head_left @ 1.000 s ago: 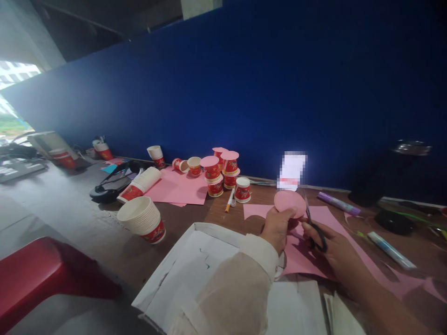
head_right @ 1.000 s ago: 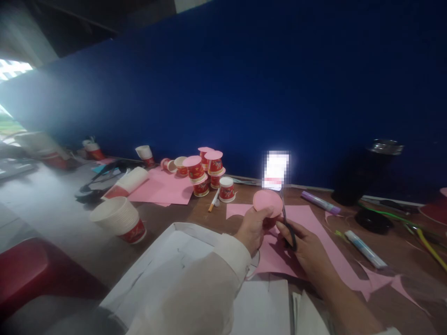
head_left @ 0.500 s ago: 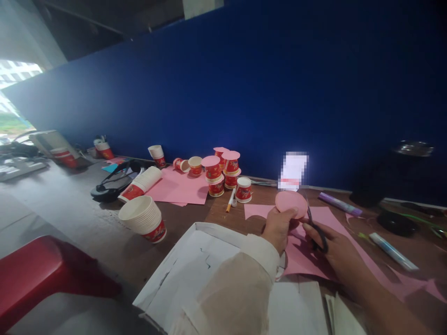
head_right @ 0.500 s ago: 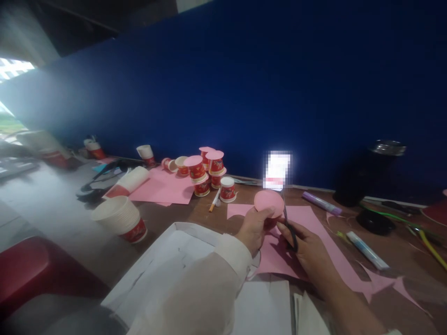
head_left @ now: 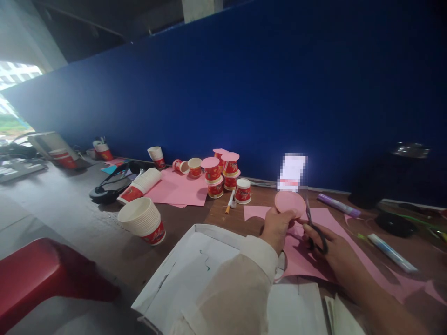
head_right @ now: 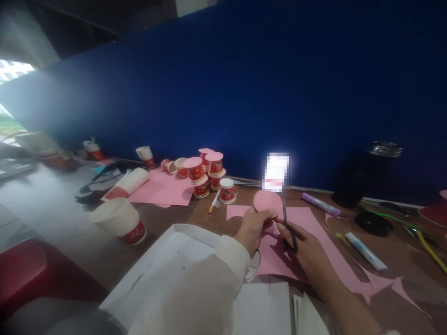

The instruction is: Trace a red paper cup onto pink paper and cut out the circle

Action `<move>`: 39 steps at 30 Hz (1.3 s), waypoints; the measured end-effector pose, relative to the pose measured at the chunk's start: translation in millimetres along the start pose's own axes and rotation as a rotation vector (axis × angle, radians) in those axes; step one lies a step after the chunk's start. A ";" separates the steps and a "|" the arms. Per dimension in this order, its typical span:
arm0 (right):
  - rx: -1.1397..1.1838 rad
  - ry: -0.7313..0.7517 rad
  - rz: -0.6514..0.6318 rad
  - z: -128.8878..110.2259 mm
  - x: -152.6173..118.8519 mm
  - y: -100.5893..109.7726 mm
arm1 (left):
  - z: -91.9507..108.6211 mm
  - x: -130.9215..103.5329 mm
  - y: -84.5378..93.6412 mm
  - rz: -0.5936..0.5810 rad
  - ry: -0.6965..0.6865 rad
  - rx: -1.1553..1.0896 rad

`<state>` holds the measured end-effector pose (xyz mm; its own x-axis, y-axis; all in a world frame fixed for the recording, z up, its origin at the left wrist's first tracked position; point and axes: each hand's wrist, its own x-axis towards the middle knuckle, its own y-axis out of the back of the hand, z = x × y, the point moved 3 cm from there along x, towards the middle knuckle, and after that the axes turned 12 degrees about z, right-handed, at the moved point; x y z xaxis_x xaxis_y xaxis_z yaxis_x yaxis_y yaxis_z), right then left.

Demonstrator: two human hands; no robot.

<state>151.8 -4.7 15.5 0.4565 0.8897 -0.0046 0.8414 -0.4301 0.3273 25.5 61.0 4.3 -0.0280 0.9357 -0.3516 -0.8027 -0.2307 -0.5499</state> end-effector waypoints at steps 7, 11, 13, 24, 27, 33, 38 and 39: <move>0.039 0.037 0.011 1.0 0.2 0.5 | 3.4 -1.3 -0.1 -0.017 -0.071 0.068; 0.032 0.054 0.025 -4.6 0.4 3.3 | 5.4 -2.6 -0.5 -0.033 -0.128 0.097; 0.028 0.070 0.009 -6.4 1.2 4.2 | 6.3 -2.9 -0.6 -0.034 -0.148 0.095; 0.058 -0.008 0.047 0.5 0.8 0.9 | 9.7 -4.6 -0.9 -0.033 -0.192 0.139; 0.084 -0.035 0.044 -2.0 -1.6 0.0 | 9.7 -5.1 -1.1 -0.037 -0.186 0.132; 0.082 -0.021 0.026 1.9 0.2 1.2 | 9.1 -4.8 -0.1 -0.042 -0.186 0.134; 0.078 -0.002 0.029 3.2 0.0 0.6 | 8.7 -2.3 0.9 -0.018 -0.210 0.167; 0.073 0.016 0.038 2.2 -0.2 0.5 | 9.0 -2.1 0.9 -0.015 -0.218 0.181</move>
<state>152.8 -5.5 13.6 0.4843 0.8747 0.0214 0.8427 -0.4728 0.2576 19.4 61.2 11.4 -0.1270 0.9785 -0.1627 -0.8967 -0.1834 -0.4030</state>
